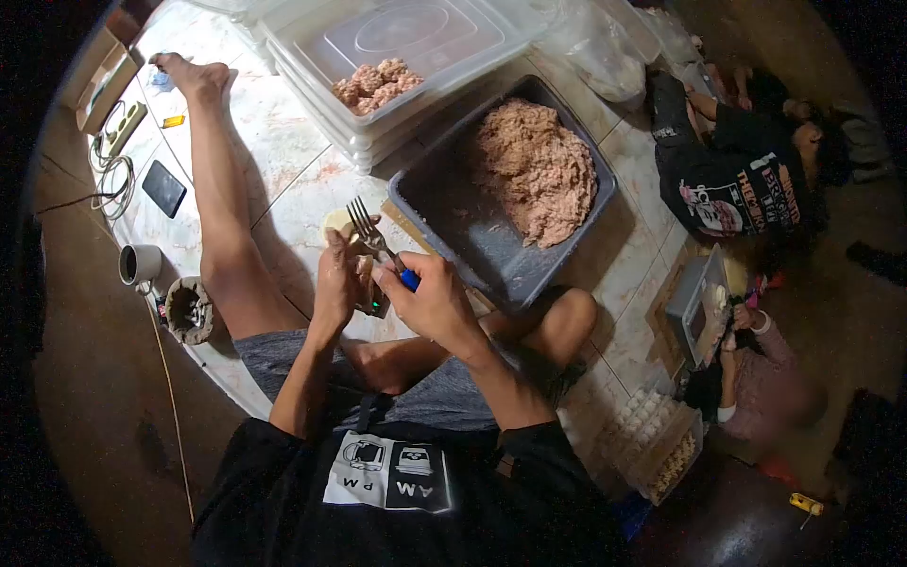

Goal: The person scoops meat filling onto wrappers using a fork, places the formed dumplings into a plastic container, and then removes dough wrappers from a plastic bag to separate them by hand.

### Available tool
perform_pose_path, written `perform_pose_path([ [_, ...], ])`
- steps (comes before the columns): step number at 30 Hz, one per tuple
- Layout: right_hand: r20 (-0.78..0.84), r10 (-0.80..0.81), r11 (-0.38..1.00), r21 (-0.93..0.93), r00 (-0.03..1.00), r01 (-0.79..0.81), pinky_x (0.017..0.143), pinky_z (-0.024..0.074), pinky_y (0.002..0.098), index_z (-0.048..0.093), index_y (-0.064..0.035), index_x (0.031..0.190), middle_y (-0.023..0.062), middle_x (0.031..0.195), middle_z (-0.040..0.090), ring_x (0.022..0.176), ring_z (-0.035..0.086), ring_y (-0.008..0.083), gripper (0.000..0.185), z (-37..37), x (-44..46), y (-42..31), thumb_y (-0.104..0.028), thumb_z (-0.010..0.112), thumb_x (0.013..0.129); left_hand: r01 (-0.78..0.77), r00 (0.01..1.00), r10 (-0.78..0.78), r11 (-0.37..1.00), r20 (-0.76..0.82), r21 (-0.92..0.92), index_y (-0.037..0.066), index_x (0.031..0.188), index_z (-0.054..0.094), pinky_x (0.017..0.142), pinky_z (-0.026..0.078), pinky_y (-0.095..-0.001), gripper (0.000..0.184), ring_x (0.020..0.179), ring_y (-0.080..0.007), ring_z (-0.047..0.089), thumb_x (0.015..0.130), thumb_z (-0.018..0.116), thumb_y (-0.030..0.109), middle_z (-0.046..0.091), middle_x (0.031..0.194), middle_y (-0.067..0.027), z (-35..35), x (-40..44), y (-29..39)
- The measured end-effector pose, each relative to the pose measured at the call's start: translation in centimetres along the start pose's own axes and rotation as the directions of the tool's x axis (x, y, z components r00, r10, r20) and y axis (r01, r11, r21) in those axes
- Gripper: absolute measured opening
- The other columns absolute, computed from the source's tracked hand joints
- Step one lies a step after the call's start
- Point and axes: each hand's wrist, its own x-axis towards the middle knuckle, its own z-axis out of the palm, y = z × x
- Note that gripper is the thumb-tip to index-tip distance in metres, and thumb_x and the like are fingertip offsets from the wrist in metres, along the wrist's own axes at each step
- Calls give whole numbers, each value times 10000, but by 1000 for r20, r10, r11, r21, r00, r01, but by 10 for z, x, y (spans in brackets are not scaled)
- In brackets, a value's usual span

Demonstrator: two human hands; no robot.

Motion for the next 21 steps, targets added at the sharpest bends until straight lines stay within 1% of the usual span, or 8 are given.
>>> perform_pose_path([
  [6, 1, -84, 977, -194, 996, 83, 575, 474, 460, 625, 36, 807, 273, 715, 624, 686, 632, 482, 372, 1, 3, -14, -292, 754, 928, -97, 994, 101, 991, 37, -89, -2, 1505, 470, 622, 502, -252, 968, 700, -121, 630, 1007, 287, 808, 677, 885, -88, 3, -2, 13],
  [10, 9, -109, 991, -78, 994, 109, 553, 464, 411, 668, 30, 828, 207, 658, 621, 585, 645, 301, 352, -23, -6, -46, -288, 777, 931, 54, 997, -29, 907, 66, -418, 18, 1483, 488, 789, 593, -318, 966, 829, -193, 713, 1011, 219, 817, 708, 1114, -204, -20, 0, 11],
  [11, 37, -118, 993, -6, 992, 119, 548, 460, 394, 682, 26, 836, 182, 642, 616, 576, 630, 238, 348, -31, -9, -52, -293, 783, 932, 41, 988, 38, 870, 149, -492, 29, 1349, 596, 781, 571, -293, 673, 856, -161, 694, 1087, 432, 627, 718, 1057, -125, -35, 0, 14],
  [13, 66, -97, 994, 51, 993, 94, 539, 447, 366, 703, 21, 841, 135, 617, 600, 578, 583, 140, 357, -33, -10, -50, -311, 795, 933, -98, 988, 85, 991, 128, 95, 34, 1169, 670, 723, 531, -264, 337, 832, -106, 642, 1026, 689, 338, 695, 986, -36, -43, 20, -10],
  [15, 92, -52, 999, 13, 994, 51, 530, 430, 344, 717, 18, 835, 91, 597, 578, 600, 520, 73, 380, -26, 10, -32, -338, 805, 933, -40, 926, 94, 988, 365, -151, 36, 968, 656, 669, 480, -248, 256, 766, -58, 563, 841, 854, 136, 632, 843, 16, -27, 21, -17],
  [16, 61, -58, 997, -48, 996, 61, 550, 398, 282, 732, 2, 923, -15, 667, 581, 642, 468, 50, 317, -19, 18, -20, -306, 792, 963, -121, 929, 150, 987, 338, -105, 38, 947, 645, 670, 480, -248, 248, 764, -57, 561, 843, 852, 126, 625, 824, 16, -21, 21, -25],
  [20, -478, -220, 975, -92, 851, 201, 583, 468, 354, 682, 16, 981, 123, 717, 633, 640, 586, 194, 283, -13, 1, -10, -261, 669, 1034, 6, 999, -4, 999, 49, -37, 51, 899, 631, 668, 500, -271, 243, 748, -78, 595, 840, 857, 117, 626, 787, 18, -18, 22, -19],
  [21, -613, -315, 944, -123, 725, 306, 595, 474, 356, 668, 17, 990, 132, 739, 633, 655, 598, 220, 261, -7, -2, -2, -227, 616, 1065, -168, 985, 172, 979, -25, 116, 42, 888, 640, 680, 532, -295, 250, 753, -102, 651, 822, 869, 119, 664, 779, -1, -20, 25, -20],
])
